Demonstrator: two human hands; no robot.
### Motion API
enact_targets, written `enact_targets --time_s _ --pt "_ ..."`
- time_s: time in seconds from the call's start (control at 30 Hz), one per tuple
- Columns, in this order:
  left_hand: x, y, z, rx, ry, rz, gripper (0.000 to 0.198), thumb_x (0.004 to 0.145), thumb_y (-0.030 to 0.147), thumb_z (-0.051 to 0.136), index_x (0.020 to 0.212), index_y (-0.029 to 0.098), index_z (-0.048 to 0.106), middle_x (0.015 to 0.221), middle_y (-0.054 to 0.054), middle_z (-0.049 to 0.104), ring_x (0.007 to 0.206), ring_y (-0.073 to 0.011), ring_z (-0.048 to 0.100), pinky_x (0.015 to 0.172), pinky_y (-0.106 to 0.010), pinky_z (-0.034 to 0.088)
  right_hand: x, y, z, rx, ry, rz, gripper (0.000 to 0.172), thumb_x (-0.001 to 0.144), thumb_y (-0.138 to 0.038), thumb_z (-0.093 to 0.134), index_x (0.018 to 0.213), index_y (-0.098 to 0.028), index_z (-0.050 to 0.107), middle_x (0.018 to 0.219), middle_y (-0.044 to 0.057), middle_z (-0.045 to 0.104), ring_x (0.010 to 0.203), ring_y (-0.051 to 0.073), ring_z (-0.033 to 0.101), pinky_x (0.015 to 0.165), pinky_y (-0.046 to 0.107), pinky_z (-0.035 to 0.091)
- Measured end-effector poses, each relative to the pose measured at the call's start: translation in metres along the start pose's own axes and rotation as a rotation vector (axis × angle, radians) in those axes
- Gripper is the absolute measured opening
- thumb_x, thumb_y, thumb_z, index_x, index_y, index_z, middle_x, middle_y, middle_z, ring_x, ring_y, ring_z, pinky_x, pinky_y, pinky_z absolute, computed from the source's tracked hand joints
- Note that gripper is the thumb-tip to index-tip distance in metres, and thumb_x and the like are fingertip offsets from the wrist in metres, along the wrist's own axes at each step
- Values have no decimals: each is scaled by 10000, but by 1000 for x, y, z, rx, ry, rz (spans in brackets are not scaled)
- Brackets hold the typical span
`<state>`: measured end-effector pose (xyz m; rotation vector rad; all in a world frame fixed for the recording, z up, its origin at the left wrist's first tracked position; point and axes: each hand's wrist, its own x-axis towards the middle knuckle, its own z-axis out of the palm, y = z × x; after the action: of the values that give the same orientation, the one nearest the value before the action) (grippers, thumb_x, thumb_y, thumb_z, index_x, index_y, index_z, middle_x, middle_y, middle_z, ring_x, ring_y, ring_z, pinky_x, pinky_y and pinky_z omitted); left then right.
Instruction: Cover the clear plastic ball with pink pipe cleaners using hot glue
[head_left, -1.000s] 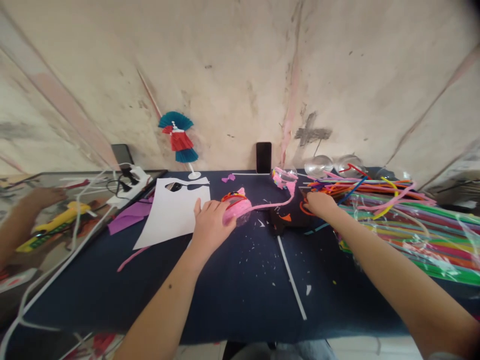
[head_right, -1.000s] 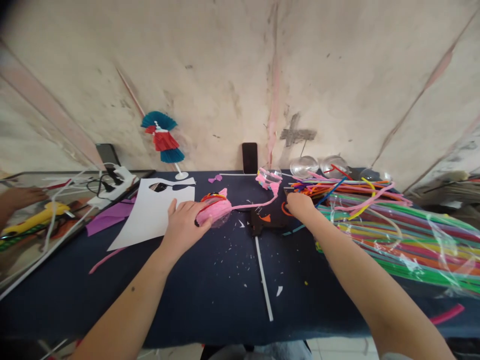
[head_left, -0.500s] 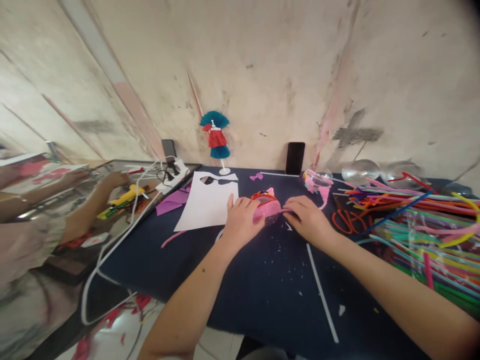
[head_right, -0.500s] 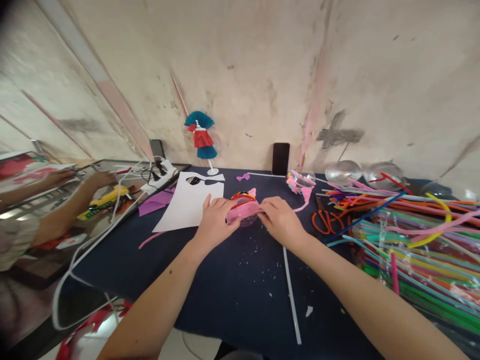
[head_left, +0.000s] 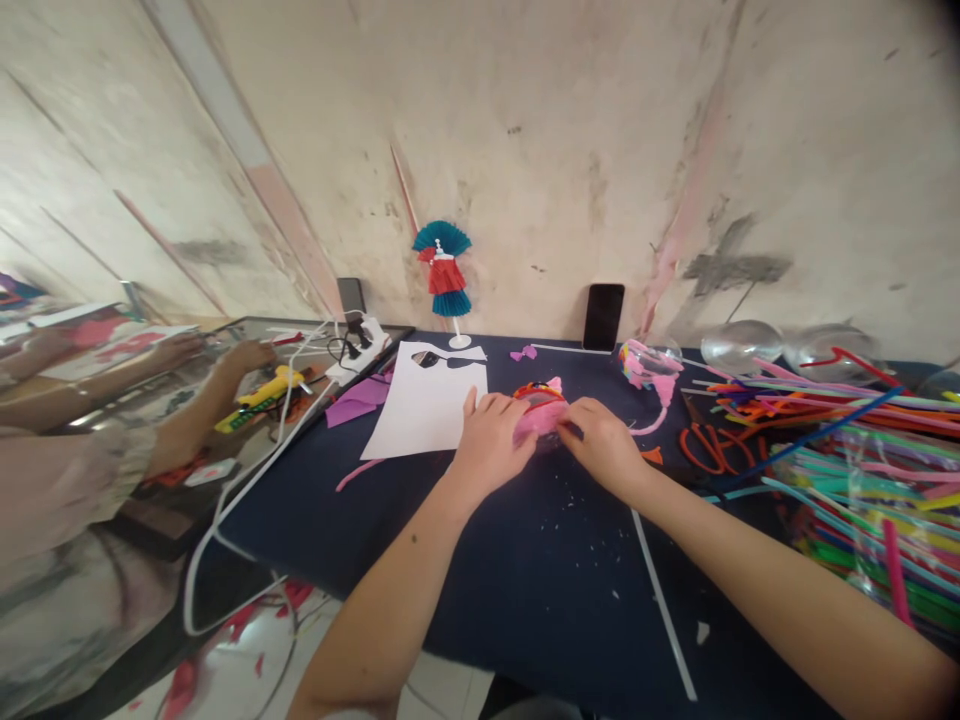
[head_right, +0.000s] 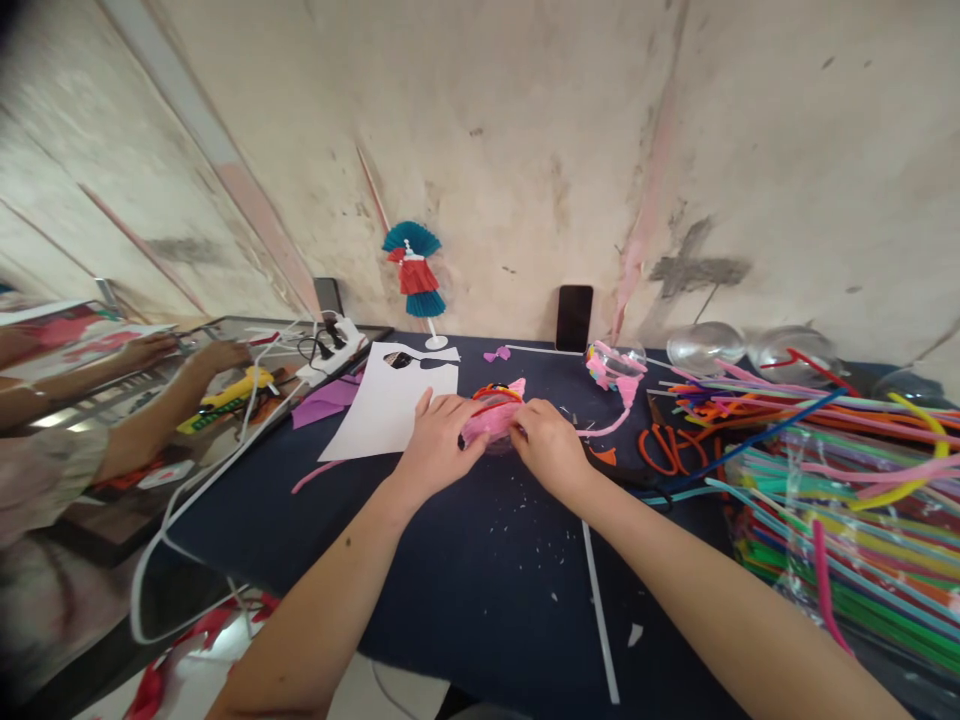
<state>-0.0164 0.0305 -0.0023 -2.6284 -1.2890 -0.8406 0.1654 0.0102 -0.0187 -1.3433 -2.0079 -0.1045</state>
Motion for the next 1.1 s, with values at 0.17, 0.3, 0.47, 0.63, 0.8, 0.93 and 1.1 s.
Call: enact_targets --time_s 0.17,0.3,0.47,0.63,0.8,0.93,1.1 --pt "0 0 -5 -53 -31 -7 286 865 279 441 1107 208 574 1033 -54 624 1039 -220 520 1096 -514 177 0 0 -2 7 -26 34 117 812 -136 510 731 -186 576 789 56 606 807 181 575 727 299 479" --pt "1 -3 -4 -93 -30 -10 313 867 162 364 1079 212 589 1012 -35 628 1016 -188 529 1090 -491 192 -1 1 -2 -7 -32 59 106 793 -134 529 709 -189 564 777 47 594 790 177 568 713 285 464" --pt "1 -6 -1 -110 -28 -8 349 829 112 364 1071 209 595 1003 -32 624 1003 -185 533 1084 -486 204 0 -1 -2 -19 -45 87 102 783 -136 546 702 -196 563 777 42 597 779 174 571 699 275 452" --pt "2 -5 0 -112 -6 -13 299 859 146 379 1050 207 601 987 -33 633 991 -184 546 1081 -479 211 1 -1 -3 -20 -47 95 111 780 -135 554 688 -195 568 766 39 600 770 170 575 691 270 447" --pt "1 -2 5 -70 59 -13 286 848 413 517 1001 189 608 964 -57 646 972 -219 560 1074 -504 219 2 -2 -2 -21 -47 78 110 785 -144 559 691 -199 580 740 22 588 728 150 570 655 250 436" --pt "2 -1 11 -6 102 -6 325 810 461 566 993 194 604 928 -54 643 959 -226 561 1072 -502 227 3 -5 0 -30 -35 80 107 783 -144 561 693 -197 581 725 26 587 699 150 567 638 249 435" --pt "1 -1 13 22 103 -20 300 825 440 556 999 201 605 914 -48 634 952 -222 553 1070 -496 237 2 -2 1 5 6 77 74 781 -150 562 723 -196 565 712 28 598 685 159 574 647 268 457"
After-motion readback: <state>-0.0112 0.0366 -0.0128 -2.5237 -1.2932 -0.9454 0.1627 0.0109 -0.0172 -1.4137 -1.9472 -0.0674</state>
